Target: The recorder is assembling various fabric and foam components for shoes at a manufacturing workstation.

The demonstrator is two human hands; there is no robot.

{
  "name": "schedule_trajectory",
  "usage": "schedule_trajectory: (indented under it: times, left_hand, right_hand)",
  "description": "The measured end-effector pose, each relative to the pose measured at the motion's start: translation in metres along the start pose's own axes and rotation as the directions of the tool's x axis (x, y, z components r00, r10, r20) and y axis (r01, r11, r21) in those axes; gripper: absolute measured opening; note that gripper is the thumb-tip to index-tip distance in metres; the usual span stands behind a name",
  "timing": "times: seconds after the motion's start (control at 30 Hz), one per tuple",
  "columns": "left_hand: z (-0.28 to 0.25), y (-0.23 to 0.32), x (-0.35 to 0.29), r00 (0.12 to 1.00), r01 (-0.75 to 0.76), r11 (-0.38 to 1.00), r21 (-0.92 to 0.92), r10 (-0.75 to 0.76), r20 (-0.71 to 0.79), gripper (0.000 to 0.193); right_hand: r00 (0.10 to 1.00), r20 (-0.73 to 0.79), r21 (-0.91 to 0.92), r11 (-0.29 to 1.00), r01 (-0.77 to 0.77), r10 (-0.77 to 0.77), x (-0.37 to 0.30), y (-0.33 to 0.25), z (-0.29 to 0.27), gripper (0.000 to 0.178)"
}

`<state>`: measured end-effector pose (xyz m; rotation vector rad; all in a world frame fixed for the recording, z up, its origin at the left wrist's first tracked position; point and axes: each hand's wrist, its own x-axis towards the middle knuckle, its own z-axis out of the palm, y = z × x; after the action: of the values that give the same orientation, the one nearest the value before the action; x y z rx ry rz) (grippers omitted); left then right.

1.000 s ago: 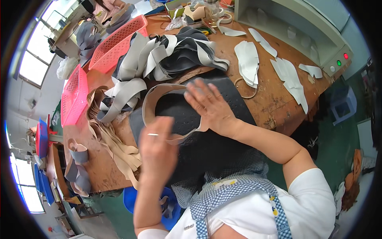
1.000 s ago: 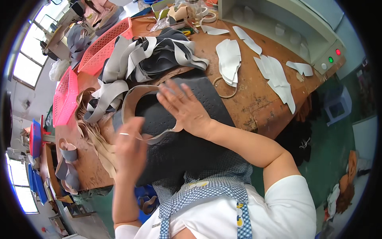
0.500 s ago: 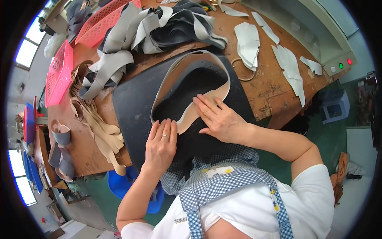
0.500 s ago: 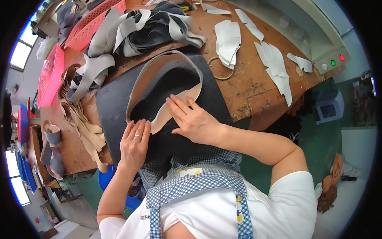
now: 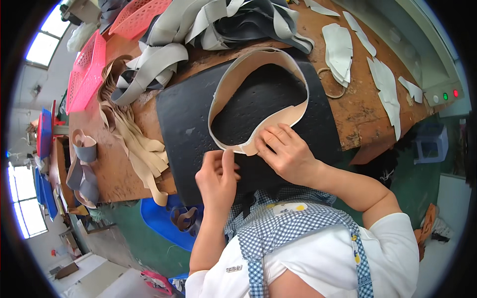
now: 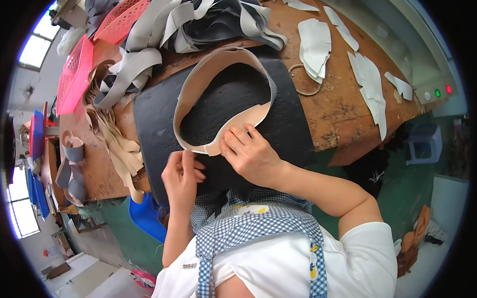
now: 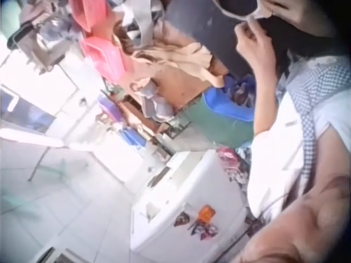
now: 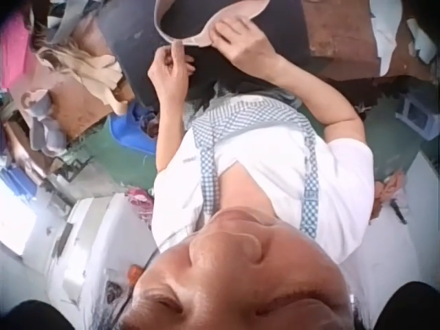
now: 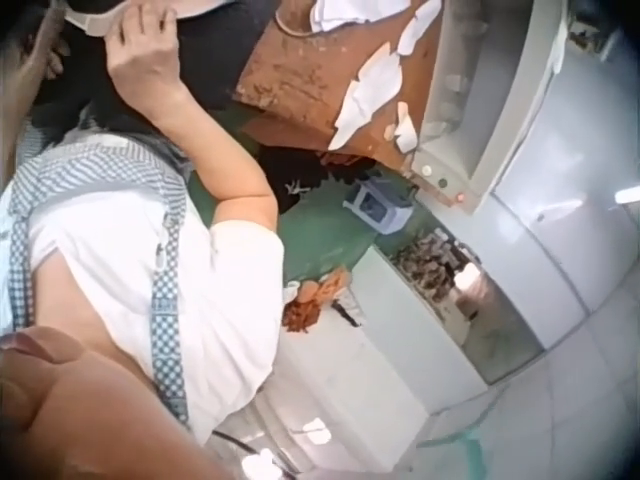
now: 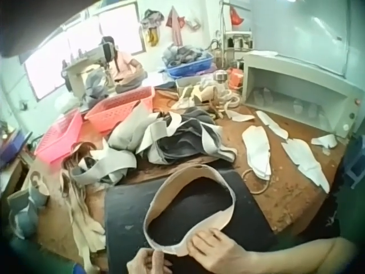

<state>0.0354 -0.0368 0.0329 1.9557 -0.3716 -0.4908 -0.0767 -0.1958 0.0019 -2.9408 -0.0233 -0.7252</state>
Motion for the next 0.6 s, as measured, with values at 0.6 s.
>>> schedule_trajectory:
  times: [0.6]
  left_hand:
    - [0.0,-0.009,0.015,0.959,0.24,0.903,-0.357,-0.164,0.23,0.02]
  right_hand:
    - [0.856,-0.082,0.331,0.824,-0.46,0.511,0.023,0.02,-0.014,0.002]
